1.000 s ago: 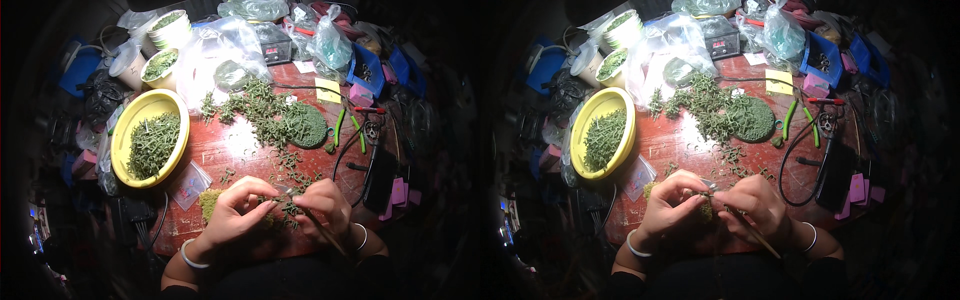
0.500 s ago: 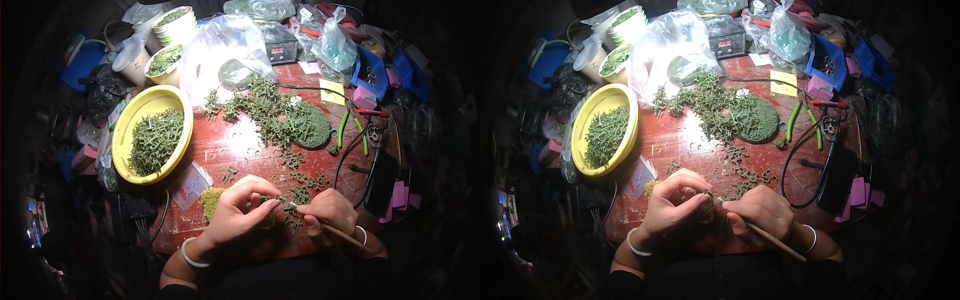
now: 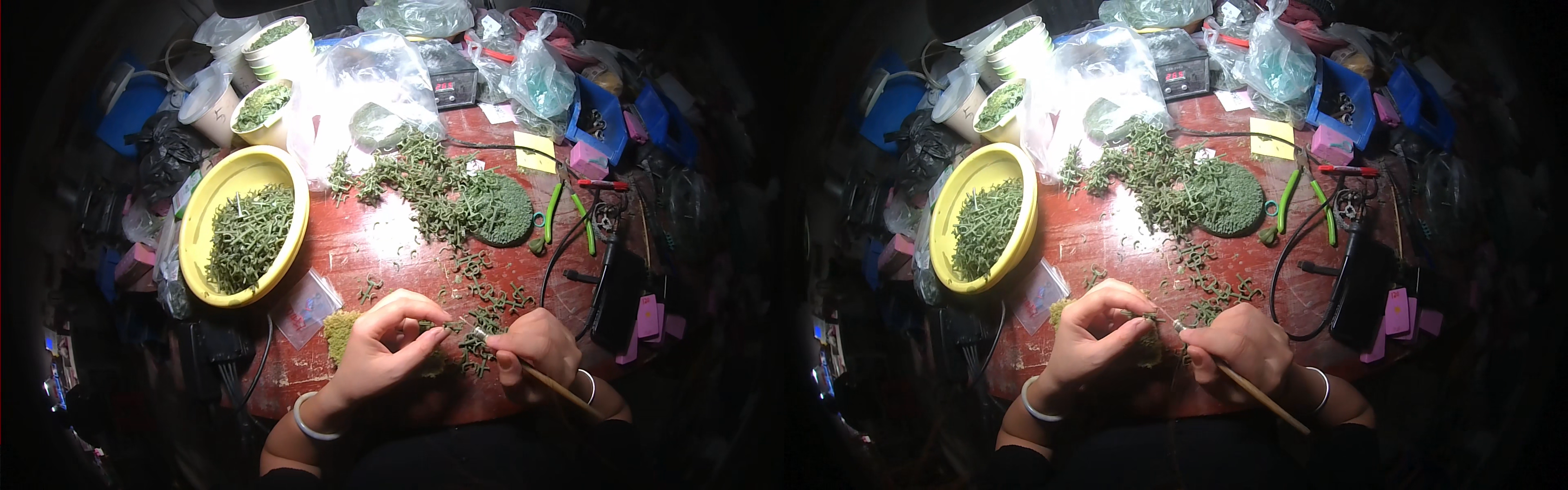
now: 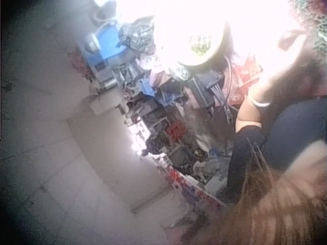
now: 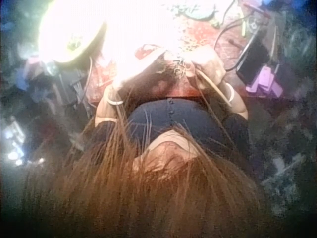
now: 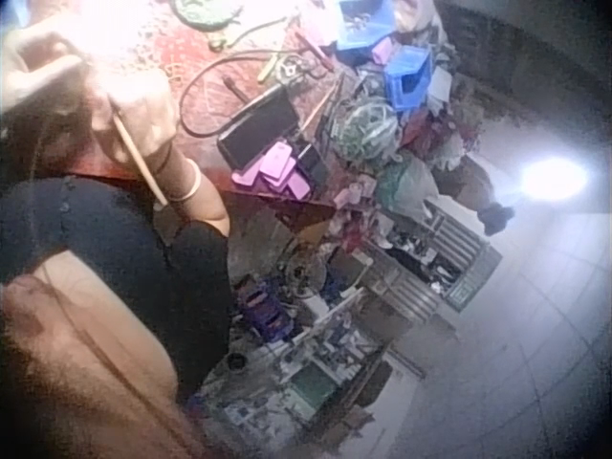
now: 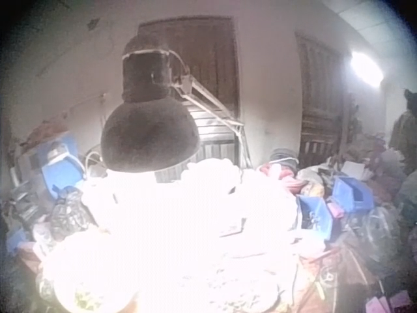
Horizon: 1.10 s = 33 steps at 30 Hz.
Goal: The person attaches clusters of green plant matter to a rectangular base using a heated soldering tool. They select the pieces by hand from a yellow bowl and secure them one at a time to the surface of the base.
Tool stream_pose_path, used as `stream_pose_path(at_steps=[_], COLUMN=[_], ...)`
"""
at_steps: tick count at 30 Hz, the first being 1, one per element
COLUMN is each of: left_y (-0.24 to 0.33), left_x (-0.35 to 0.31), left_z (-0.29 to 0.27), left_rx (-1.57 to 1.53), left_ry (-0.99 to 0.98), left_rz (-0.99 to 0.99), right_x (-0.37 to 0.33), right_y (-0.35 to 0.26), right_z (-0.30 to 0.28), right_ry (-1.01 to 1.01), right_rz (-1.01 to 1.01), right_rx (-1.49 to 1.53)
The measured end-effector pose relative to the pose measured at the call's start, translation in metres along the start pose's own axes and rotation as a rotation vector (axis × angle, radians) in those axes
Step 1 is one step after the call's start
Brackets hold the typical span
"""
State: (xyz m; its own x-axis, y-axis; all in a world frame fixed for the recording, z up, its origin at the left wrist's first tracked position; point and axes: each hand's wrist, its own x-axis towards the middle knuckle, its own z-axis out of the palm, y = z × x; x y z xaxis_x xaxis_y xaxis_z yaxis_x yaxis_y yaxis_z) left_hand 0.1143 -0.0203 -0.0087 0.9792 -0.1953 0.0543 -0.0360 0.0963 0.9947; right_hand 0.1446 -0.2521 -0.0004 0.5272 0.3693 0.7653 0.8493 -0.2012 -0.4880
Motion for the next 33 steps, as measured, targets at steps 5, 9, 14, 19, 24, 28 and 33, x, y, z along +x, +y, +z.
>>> stream_pose_path(at_steps=[5,9,14,19,24,28,33], left_y=[0.000,0.000,-0.002,-0.005,-0.004,-0.004,-0.001], left_x=[0.000,-0.001,-0.001,0.000,0.000,-0.001,0.002], left_z=[-0.001,-0.001,-0.002,-0.002,-0.002,-0.005,-0.007], left_rx=[-0.012,-0.051,-0.057,-0.023,-0.033,0.005,-0.389], left_ry=[-0.001,-0.006,-0.016,-0.027,-0.029,-0.040,-0.024], left_rz=[-0.002,0.001,0.007,0.027,0.030,0.042,0.011], right_x=[-0.001,0.001,0.001,0.001,0.001,0.002,-0.004], right_y=[0.001,-0.001,0.001,0.000,0.001,0.001,0.021], right_z=[0.002,-0.002,0.003,0.000,-0.001,0.001,-0.011], right_ry=[-0.011,-0.018,-0.047,-0.061,-0.088,-0.089,-0.064], right_rz=[0.020,0.041,0.013,0.072,0.109,0.112,0.116], right_rx=[0.019,0.079,0.175,0.200,0.311,0.281,0.555])
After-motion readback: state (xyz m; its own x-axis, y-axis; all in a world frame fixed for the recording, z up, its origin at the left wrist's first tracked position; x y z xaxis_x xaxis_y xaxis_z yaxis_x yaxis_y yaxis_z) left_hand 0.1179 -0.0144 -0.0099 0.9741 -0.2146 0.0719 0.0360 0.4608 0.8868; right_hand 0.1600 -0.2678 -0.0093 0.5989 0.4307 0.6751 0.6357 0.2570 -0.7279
